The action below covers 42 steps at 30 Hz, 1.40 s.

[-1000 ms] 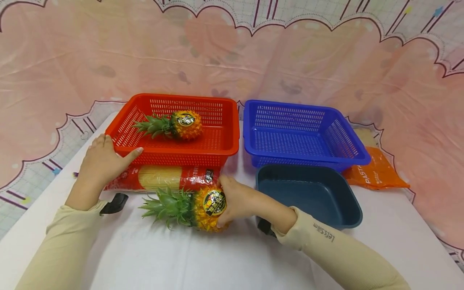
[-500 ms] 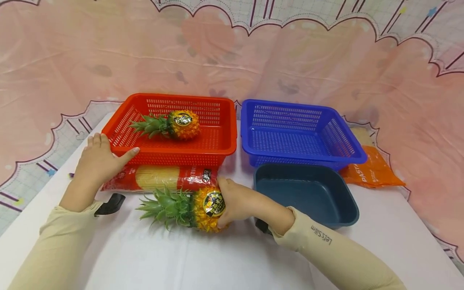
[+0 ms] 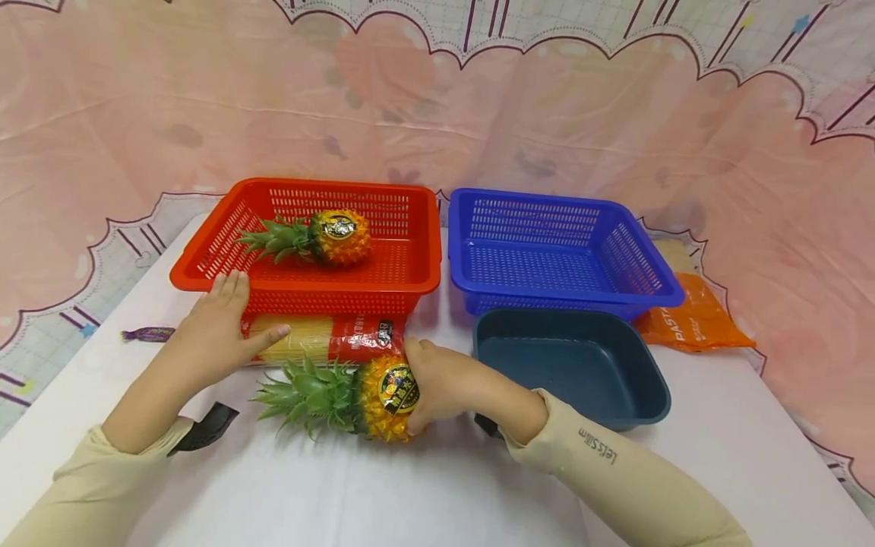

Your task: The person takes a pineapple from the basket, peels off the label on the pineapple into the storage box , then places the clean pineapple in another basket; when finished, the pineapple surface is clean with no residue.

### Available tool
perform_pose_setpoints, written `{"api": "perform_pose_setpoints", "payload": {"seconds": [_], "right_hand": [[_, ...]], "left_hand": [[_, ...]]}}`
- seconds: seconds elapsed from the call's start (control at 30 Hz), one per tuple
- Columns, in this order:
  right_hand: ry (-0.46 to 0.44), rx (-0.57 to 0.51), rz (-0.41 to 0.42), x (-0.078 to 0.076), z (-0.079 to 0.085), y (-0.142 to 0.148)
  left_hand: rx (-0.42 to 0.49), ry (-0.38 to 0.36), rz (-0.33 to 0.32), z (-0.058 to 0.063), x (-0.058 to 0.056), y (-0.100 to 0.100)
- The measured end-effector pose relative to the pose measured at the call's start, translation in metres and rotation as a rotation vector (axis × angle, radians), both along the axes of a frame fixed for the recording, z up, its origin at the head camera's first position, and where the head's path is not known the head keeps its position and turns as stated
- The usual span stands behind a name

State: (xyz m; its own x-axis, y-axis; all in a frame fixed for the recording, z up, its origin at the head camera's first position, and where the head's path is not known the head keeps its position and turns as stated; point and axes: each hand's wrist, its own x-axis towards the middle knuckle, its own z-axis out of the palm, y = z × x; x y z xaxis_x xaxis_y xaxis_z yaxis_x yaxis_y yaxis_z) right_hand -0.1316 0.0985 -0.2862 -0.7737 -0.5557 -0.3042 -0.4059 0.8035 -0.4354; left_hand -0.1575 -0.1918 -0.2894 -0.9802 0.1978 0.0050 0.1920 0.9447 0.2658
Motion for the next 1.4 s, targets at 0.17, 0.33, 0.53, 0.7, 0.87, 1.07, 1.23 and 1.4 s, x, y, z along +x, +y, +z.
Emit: {"api": "perform_pose_setpoints", "payload": {"seconds": [0.17,0.33,0.53,0.7,0.87,1.07,1.23,1.4], "right_hand": [[0.008,0.016,-0.008,0.001,0.001,-0.001],[0.012,0.021,-0.002,0.002,0.001,0.000],[0.020,0.036,0.012,0.001,0.000,0.001],[0.014,0.046,0.009,0.000,0.000,0.000],[0.006,0.041,0.008,-0.001,0.001,-0.001],[-0.010,0.046,0.006,-0.001,0.002,-0.001],[-0.016,0.045,0.004,-0.002,0.002,-0.002],[-0.030,0.032,0.001,-0.002,0.003,0.000]], "left_hand": [[0.011,0.001,-0.070,-0.001,0.014,0.013],[0.050,-0.014,-0.156,-0.003,0.027,0.028],[0.056,0.038,-0.352,-0.004,0.039,0.045],[0.042,0.080,-0.455,-0.007,0.043,0.052],[0.022,0.105,-0.497,-0.011,0.046,0.058],[-0.002,0.120,-0.531,-0.018,0.048,0.064],[0.001,0.150,-0.541,-0.026,0.046,0.067],[0.015,0.186,-0.551,-0.031,0.045,0.068]]}}
